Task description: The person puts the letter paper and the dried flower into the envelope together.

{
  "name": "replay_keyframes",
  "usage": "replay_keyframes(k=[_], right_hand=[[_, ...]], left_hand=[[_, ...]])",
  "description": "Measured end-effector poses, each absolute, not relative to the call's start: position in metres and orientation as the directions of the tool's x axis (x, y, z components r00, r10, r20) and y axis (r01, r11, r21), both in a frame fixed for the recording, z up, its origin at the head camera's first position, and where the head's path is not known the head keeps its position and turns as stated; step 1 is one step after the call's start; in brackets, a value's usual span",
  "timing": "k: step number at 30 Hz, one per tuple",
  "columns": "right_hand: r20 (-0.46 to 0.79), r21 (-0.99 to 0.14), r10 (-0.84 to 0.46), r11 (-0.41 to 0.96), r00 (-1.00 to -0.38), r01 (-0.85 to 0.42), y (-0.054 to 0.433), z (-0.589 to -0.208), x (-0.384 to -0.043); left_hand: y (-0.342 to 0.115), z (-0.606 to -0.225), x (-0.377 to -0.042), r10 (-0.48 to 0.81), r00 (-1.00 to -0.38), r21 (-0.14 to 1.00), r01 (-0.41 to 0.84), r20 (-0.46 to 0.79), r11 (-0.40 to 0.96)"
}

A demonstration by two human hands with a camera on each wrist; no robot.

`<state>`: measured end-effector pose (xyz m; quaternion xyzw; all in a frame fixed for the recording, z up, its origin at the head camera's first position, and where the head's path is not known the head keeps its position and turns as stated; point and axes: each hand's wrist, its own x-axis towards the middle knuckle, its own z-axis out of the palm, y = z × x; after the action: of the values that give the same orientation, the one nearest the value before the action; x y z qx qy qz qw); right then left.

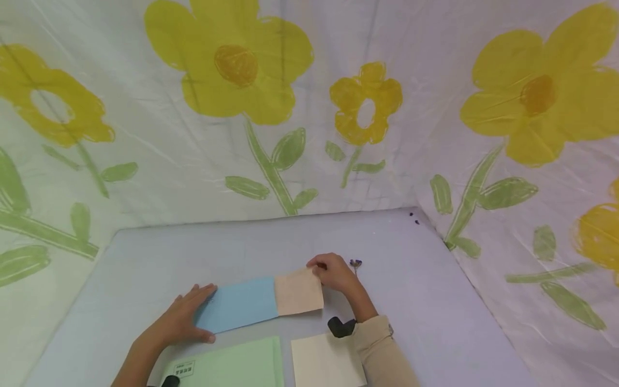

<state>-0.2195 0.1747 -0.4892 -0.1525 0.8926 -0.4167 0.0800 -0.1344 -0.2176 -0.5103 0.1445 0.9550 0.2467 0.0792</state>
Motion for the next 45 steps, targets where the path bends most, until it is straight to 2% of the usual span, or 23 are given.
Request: replay_keyframes(k=[11,18,27,36,41,45], right_hand=[[-0.024,-0.747,-0.272,0.644,-0.962,-0.163,0.177,-0.483,-0.222],[-0.026,-0.735,-0.288,0.655,-0.957,-0.177,0.177,-0.483,-0.225],[-0.028,-0.827,-0.276,0.546,-0.961,-0.133,0.174,-0.485,-0.224],[-0.013,-0.84,-0.307,0.52,-0.951,-0.156,0.172,-0.488,-0.22],[-0.04,-0.846,-0.324,0.515,-0.945,-0.14,0.176,-0.492,-0.217],[-0.101,-0.824,-0.267,0.562,-0.958,-0.07,0.179,-0.494,-0.208]], left_hand=[[-0.217,-0.512,-0.137,0.315,-0.947,0.492,0.248,-0.057,0.834],[-0.217,-0.512,-0.137,0.322,-0.946,0.496,0.262,-0.036,0.828],[-0.217,-0.511,-0.135,0.319,-0.947,0.533,0.249,-0.041,0.809],[-0.219,-0.513,-0.134,0.321,-0.946,0.549,0.241,-0.054,0.801],[-0.22,-0.516,-0.133,0.324,-0.945,0.544,0.247,-0.049,0.802],[-0.22,-0.516,-0.133,0.321,-0.946,0.541,0.246,-0.047,0.804]])
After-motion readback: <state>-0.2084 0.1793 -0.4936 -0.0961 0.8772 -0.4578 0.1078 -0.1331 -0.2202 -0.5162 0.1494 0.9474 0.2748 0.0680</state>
